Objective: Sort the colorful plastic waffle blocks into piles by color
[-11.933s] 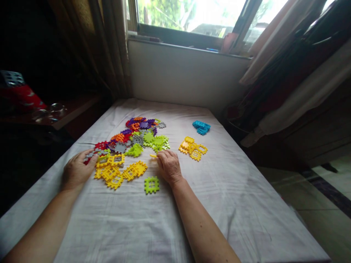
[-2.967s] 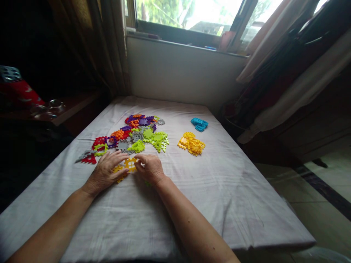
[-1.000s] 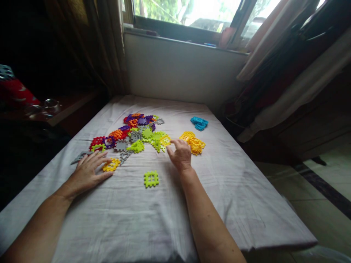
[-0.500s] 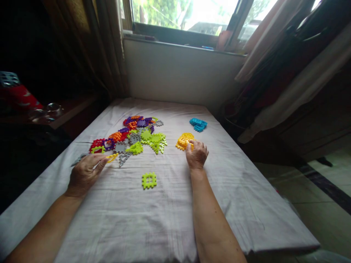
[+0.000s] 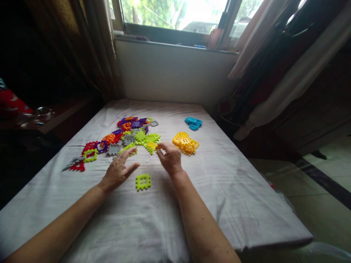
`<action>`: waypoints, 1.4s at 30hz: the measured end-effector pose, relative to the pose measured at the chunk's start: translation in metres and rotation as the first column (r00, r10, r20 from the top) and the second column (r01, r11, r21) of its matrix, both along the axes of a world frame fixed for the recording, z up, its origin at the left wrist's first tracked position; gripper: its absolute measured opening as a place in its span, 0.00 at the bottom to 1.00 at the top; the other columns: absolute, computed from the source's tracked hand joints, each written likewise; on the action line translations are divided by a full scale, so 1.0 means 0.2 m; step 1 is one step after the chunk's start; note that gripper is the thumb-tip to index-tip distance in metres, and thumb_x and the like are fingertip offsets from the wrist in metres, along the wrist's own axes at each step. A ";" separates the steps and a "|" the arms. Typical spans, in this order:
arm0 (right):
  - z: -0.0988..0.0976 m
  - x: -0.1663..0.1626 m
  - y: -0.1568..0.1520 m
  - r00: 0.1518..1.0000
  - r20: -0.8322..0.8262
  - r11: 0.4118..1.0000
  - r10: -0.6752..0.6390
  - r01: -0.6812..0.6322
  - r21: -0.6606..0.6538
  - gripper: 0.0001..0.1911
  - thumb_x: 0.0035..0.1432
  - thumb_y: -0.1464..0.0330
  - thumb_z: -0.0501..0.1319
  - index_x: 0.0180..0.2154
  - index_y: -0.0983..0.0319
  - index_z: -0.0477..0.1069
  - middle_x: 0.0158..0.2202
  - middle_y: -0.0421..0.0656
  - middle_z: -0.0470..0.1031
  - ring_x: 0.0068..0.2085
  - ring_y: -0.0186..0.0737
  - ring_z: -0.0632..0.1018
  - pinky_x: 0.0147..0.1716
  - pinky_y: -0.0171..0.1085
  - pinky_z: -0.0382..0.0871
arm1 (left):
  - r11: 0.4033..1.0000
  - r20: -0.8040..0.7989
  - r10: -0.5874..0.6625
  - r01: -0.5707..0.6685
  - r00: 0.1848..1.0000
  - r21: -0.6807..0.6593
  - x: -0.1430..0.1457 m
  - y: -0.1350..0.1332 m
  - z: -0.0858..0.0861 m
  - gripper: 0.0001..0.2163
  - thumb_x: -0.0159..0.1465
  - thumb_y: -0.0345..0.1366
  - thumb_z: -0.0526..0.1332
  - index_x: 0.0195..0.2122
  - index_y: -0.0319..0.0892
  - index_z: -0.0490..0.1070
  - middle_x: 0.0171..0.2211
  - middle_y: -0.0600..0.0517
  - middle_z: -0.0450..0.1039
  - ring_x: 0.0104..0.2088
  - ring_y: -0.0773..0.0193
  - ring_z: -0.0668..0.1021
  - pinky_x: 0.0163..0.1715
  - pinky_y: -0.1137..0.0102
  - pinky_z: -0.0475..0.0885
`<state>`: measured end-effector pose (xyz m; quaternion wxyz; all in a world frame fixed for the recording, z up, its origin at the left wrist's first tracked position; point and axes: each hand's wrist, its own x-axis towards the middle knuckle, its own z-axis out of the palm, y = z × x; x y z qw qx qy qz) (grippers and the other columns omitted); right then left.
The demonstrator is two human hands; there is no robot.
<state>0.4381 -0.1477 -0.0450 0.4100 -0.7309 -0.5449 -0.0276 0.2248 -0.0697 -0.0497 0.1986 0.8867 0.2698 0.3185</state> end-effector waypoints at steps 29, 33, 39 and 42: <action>-0.13 0.55 0.57 0.908 0.190 0.810 -0.374 0.419 -0.409 0.45 0.52 0.43 0.63 0.66 0.53 0.58 0.69 0.54 0.54 0.67 0.57 0.58 0.61 0.60 0.51 | 0.940 -0.036 -0.017 0.028 0.999 0.339 -0.13 0.26 -0.14 0.12 0.67 0.37 0.57 0.50 0.51 0.74 0.50 0.52 0.80 0.58 0.54 0.75 0.66 0.48 0.56; -0.14 0.61 0.77 0.893 0.193 0.792 -0.408 0.451 -0.412 0.44 0.54 0.42 0.61 0.66 0.54 0.57 0.69 0.55 0.54 0.67 0.59 0.57 0.60 0.62 0.51 | 0.950 -0.062 -0.012 0.030 0.998 0.312 -0.13 0.24 -0.14 0.13 0.66 0.37 0.57 0.50 0.52 0.74 0.51 0.52 0.79 0.59 0.53 0.74 0.66 0.47 0.55; -0.18 0.67 0.90 0.883 0.224 0.793 -0.414 0.470 -0.388 0.45 0.54 0.41 0.59 0.66 0.55 0.57 0.69 0.56 0.53 0.66 0.61 0.56 0.59 0.63 0.49 | 0.966 -0.075 0.011 0.009 0.997 0.260 -0.13 0.23 -0.13 0.14 0.65 0.36 0.59 0.51 0.53 0.74 0.52 0.50 0.78 0.60 0.52 0.73 0.66 0.45 0.57; -0.18 0.64 0.87 0.878 0.260 0.829 -0.401 0.469 -0.305 0.44 0.55 0.42 0.59 0.66 0.56 0.57 0.70 0.56 0.51 0.67 0.62 0.54 0.60 0.66 0.45 | 0.971 -0.021 0.042 -0.036 0.999 0.235 -0.13 0.24 -0.13 0.14 0.66 0.36 0.58 0.52 0.52 0.72 0.52 0.50 0.78 0.60 0.53 0.73 0.65 0.45 0.58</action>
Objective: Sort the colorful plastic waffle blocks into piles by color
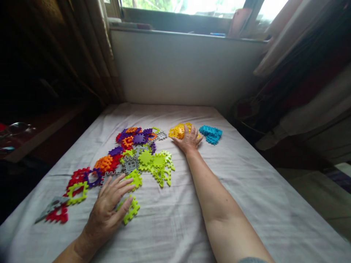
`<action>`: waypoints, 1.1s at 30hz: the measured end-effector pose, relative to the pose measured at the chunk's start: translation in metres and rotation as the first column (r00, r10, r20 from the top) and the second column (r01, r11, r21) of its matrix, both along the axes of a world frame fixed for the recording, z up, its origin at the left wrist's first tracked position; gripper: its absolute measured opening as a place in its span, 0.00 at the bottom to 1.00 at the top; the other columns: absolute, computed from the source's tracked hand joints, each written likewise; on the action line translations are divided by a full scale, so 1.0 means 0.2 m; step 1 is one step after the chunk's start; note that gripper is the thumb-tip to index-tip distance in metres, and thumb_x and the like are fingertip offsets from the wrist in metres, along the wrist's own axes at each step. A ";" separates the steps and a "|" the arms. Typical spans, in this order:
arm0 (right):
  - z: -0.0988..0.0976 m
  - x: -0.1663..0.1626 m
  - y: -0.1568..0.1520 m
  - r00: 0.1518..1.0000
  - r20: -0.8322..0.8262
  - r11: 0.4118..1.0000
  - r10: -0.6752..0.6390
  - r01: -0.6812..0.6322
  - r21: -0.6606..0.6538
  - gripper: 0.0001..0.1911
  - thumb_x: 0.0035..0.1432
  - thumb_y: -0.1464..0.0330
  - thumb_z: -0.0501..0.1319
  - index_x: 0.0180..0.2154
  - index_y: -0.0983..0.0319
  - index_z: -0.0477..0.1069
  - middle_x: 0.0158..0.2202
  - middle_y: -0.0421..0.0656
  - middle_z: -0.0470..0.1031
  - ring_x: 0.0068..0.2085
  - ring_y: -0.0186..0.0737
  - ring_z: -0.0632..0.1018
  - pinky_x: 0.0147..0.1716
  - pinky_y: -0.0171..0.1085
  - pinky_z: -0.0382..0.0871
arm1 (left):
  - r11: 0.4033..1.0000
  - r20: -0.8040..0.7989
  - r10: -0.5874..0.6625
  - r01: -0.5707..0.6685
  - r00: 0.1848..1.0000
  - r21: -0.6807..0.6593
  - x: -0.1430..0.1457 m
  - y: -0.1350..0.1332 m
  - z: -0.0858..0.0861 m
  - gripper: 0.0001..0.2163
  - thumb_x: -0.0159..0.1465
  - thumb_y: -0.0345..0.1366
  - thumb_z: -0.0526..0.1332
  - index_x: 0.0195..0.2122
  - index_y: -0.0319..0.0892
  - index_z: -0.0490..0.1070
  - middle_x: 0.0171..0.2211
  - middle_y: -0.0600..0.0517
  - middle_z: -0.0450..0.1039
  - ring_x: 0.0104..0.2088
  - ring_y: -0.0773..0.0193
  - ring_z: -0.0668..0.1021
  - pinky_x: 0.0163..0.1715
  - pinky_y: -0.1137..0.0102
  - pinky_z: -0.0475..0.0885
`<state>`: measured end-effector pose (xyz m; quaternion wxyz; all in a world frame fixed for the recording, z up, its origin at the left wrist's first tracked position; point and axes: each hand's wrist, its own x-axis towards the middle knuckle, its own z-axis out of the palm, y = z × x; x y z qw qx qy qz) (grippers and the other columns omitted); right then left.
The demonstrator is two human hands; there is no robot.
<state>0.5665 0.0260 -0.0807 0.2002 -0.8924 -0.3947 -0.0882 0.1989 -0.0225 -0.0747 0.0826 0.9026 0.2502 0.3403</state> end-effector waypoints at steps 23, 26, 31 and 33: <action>0.31 -0.80 0.65 0.765 -0.268 0.664 0.585 -0.642 -0.384 0.36 0.58 0.39 0.54 0.62 0.49 0.66 0.60 0.50 0.71 0.60 0.60 0.72 0.57 0.59 0.64 | 0.936 0.258 0.296 -0.227 0.919 -0.268 0.02 0.01 -0.02 0.19 0.70 0.33 0.54 0.62 0.49 0.63 0.63 0.46 0.68 0.65 0.57 0.67 0.65 0.54 0.64; 0.34 -0.80 0.54 0.726 -0.284 0.621 0.627 -0.685 -0.380 0.33 0.60 0.43 0.56 0.61 0.49 0.67 0.59 0.48 0.73 0.58 0.55 0.74 0.55 0.51 0.67 | 0.940 0.286 0.300 -0.231 0.910 -0.250 0.02 0.02 -0.03 0.20 0.70 0.35 0.54 0.63 0.48 0.62 0.63 0.45 0.67 0.65 0.56 0.67 0.65 0.53 0.62; 0.37 -0.85 0.22 0.641 -0.200 0.576 0.741 -0.760 -0.299 0.26 0.62 0.48 0.59 0.57 0.48 0.72 0.58 0.46 0.74 0.57 0.50 0.75 0.56 0.48 0.65 | 0.944 0.301 0.313 -0.259 0.901 -0.205 0.02 0.04 -0.05 0.21 0.70 0.37 0.54 0.64 0.49 0.60 0.64 0.44 0.64 0.66 0.55 0.65 0.66 0.52 0.60; 0.38 -0.89 0.07 0.611 -0.139 0.575 0.780 -0.786 -0.227 0.24 0.61 0.49 0.60 0.55 0.50 0.74 0.58 0.46 0.73 0.56 0.49 0.75 0.55 0.49 0.65 | 0.944 0.300 0.321 -0.279 0.898 -0.175 0.03 0.04 -0.05 0.21 0.70 0.38 0.54 0.65 0.49 0.60 0.65 0.43 0.63 0.67 0.54 0.64 0.66 0.51 0.59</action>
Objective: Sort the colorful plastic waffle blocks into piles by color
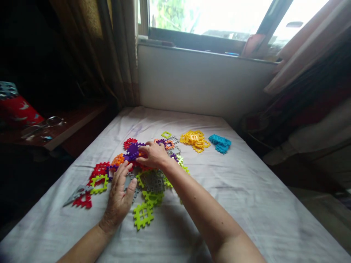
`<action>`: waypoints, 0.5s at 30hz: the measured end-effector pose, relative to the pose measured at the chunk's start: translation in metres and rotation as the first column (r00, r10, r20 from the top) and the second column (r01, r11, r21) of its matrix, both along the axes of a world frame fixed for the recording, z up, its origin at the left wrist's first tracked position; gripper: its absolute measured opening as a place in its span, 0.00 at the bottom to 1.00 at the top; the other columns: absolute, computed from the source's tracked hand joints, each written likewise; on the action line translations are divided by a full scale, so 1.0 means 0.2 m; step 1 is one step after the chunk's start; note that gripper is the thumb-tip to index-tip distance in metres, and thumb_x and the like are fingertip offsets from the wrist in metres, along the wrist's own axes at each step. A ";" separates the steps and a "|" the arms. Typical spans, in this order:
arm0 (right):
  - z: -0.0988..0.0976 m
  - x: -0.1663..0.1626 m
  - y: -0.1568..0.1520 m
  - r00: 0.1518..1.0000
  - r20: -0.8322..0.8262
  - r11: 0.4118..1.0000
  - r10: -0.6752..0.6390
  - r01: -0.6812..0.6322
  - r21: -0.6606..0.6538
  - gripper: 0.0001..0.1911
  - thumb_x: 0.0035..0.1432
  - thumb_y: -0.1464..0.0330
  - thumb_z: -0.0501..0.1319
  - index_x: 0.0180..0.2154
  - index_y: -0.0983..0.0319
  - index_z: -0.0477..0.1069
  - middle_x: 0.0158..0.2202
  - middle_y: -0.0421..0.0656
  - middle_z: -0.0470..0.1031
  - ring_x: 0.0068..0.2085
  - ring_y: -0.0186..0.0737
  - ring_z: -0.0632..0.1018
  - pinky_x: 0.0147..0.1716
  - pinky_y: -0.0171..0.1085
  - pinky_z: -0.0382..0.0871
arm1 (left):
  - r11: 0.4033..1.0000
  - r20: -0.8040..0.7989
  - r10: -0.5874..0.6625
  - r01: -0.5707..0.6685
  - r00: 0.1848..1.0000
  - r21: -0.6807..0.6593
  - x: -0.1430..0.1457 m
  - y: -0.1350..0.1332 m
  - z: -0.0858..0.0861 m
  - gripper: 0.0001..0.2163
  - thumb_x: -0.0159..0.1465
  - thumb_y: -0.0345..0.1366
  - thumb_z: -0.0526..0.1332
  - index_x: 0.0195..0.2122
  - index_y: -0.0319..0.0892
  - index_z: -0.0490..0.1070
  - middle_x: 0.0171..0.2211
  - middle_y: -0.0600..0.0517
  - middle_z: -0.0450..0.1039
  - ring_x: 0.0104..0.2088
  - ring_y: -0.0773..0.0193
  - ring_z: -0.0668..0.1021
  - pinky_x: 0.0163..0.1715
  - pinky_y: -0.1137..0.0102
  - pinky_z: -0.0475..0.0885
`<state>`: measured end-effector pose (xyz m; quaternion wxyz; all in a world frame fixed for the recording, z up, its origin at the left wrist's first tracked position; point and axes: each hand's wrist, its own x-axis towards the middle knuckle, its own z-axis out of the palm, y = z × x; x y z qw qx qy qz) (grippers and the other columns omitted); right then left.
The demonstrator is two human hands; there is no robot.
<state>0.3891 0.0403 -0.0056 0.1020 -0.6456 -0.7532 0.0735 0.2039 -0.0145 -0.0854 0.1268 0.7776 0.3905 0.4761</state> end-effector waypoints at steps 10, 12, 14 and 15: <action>0.06 0.22 -0.05 0.960 -0.233 0.982 -0.152 0.173 0.071 0.19 0.66 0.54 0.57 0.51 0.55 0.78 0.51 0.43 0.80 0.50 0.41 0.79 0.51 0.38 0.70 | 0.972 -0.182 0.231 -0.219 0.956 0.081 -0.25 0.19 0.14 0.22 0.70 0.46 0.50 0.62 0.46 0.66 0.63 0.41 0.67 0.67 0.46 0.63 0.67 0.43 0.47; 0.03 0.34 0.10 0.924 -0.155 0.928 -0.350 0.364 0.074 0.23 0.64 0.56 0.60 0.57 0.57 0.73 0.58 0.48 0.74 0.58 0.45 0.75 0.57 0.40 0.67 | 0.955 -0.298 0.289 -0.296 0.910 0.023 -0.36 0.27 0.15 0.23 0.70 0.50 0.48 0.59 0.46 0.69 0.61 0.40 0.69 0.64 0.43 0.67 0.66 0.37 0.42; -0.02 0.42 0.24 0.891 -0.080 0.892 -0.448 0.451 0.026 0.28 0.64 0.55 0.59 0.62 0.59 0.68 0.62 0.52 0.69 0.62 0.49 0.71 0.60 0.43 0.64 | 0.938 -0.398 0.301 -0.345 0.866 -0.042 -0.46 0.34 0.14 0.26 0.69 0.53 0.45 0.57 0.44 0.72 0.60 0.38 0.70 0.62 0.40 0.69 0.64 0.35 0.46; -0.05 0.44 0.29 0.879 -0.049 0.881 -0.473 0.473 -0.013 0.30 0.65 0.54 0.58 0.64 0.60 0.66 0.63 0.53 0.68 0.63 0.50 0.70 0.61 0.44 0.63 | 0.932 -0.433 0.295 -0.357 0.852 -0.068 -0.50 0.37 0.12 0.28 0.69 0.55 0.44 0.56 0.44 0.72 0.60 0.37 0.70 0.62 0.40 0.69 0.64 0.36 0.49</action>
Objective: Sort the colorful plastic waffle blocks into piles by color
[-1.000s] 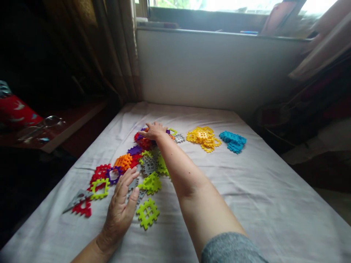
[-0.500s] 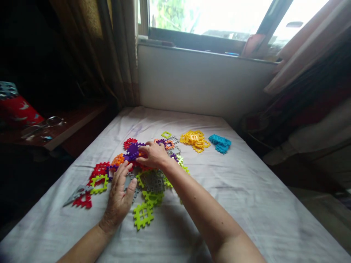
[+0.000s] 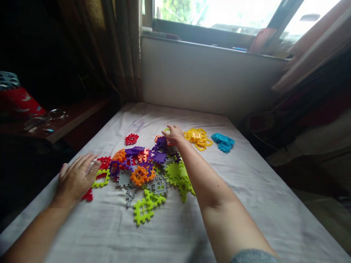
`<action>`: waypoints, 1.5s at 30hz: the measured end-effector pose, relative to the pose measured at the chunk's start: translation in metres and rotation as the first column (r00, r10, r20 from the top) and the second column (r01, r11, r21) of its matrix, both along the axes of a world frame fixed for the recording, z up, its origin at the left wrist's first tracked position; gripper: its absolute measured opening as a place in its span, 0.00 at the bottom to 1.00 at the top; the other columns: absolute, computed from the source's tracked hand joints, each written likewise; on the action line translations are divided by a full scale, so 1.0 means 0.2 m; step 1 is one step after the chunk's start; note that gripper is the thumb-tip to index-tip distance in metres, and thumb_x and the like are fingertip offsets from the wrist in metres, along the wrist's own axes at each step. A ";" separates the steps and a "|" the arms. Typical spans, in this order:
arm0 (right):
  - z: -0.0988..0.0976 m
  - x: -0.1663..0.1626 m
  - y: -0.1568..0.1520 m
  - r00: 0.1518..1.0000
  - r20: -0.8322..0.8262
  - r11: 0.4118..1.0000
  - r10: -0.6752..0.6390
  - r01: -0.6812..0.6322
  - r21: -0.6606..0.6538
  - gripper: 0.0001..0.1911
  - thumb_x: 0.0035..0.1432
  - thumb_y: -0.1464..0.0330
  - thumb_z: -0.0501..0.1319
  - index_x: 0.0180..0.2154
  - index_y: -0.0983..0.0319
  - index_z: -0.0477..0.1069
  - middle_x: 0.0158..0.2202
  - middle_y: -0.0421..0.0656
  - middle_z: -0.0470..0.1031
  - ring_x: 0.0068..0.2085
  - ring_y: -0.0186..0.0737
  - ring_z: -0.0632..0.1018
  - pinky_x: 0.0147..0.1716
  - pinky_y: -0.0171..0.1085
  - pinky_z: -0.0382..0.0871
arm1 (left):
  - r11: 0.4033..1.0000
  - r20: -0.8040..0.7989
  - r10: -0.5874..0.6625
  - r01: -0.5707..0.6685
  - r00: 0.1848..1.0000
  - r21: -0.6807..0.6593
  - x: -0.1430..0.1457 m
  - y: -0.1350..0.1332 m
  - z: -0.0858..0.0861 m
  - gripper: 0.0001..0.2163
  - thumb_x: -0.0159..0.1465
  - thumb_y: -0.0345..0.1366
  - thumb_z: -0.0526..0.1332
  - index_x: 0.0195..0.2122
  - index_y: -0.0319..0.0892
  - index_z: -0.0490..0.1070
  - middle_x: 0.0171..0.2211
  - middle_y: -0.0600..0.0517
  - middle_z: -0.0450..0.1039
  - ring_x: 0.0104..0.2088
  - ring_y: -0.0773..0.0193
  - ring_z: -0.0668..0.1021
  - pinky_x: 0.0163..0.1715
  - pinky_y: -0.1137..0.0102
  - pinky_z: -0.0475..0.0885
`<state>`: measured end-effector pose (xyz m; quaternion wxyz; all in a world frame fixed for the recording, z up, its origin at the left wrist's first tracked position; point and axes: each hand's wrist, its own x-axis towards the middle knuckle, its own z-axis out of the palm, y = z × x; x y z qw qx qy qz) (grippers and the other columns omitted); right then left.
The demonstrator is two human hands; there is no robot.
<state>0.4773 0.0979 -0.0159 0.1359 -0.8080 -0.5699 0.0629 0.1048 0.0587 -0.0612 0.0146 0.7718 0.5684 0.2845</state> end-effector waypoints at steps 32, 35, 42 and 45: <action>-0.25 -0.14 -0.99 0.993 -0.087 0.981 -0.085 0.099 0.166 0.35 0.59 0.49 0.60 0.63 0.59 0.65 0.65 0.58 0.64 0.65 0.61 0.66 0.60 0.60 0.60 | 0.756 -0.221 -0.561 0.386 0.798 -0.528 0.53 0.29 0.20 0.30 0.67 0.59 0.42 0.58 0.50 0.71 0.60 0.48 0.72 0.61 0.52 0.71 0.62 0.55 0.60; -0.30 -0.20 -1.01 0.985 -0.171 0.983 -0.006 0.038 0.181 0.39 0.60 0.50 0.59 0.66 0.63 0.59 0.66 0.58 0.62 0.66 0.57 0.64 0.64 0.56 0.58 | 0.751 -0.178 -0.588 0.452 0.789 -0.481 0.41 0.16 0.20 0.35 0.64 0.62 0.44 0.63 0.46 0.65 0.63 0.45 0.68 0.62 0.53 0.70 0.62 0.61 0.62; -0.31 -0.45 -0.93 0.939 -0.291 0.914 0.183 -0.054 0.402 0.36 0.63 0.53 0.56 0.67 0.63 0.57 0.66 0.54 0.62 0.67 0.48 0.63 0.66 0.50 0.57 | 0.841 -0.185 -0.519 0.459 0.834 -0.286 0.20 -0.21 0.07 0.38 0.59 0.64 0.55 0.66 0.48 0.61 0.71 0.42 0.53 0.69 0.44 0.59 0.66 0.47 0.52; -0.28 -0.46 -0.91 0.941 -0.313 0.905 0.128 0.018 0.424 0.31 0.66 0.56 0.52 0.65 0.62 0.59 0.65 0.54 0.64 0.66 0.47 0.64 0.65 0.49 0.58 | 0.863 -0.199 -0.498 0.459 0.844 -0.210 0.20 -0.38 0.02 0.33 0.60 0.56 0.61 0.65 0.50 0.64 0.72 0.42 0.49 0.70 0.40 0.53 0.66 0.42 0.48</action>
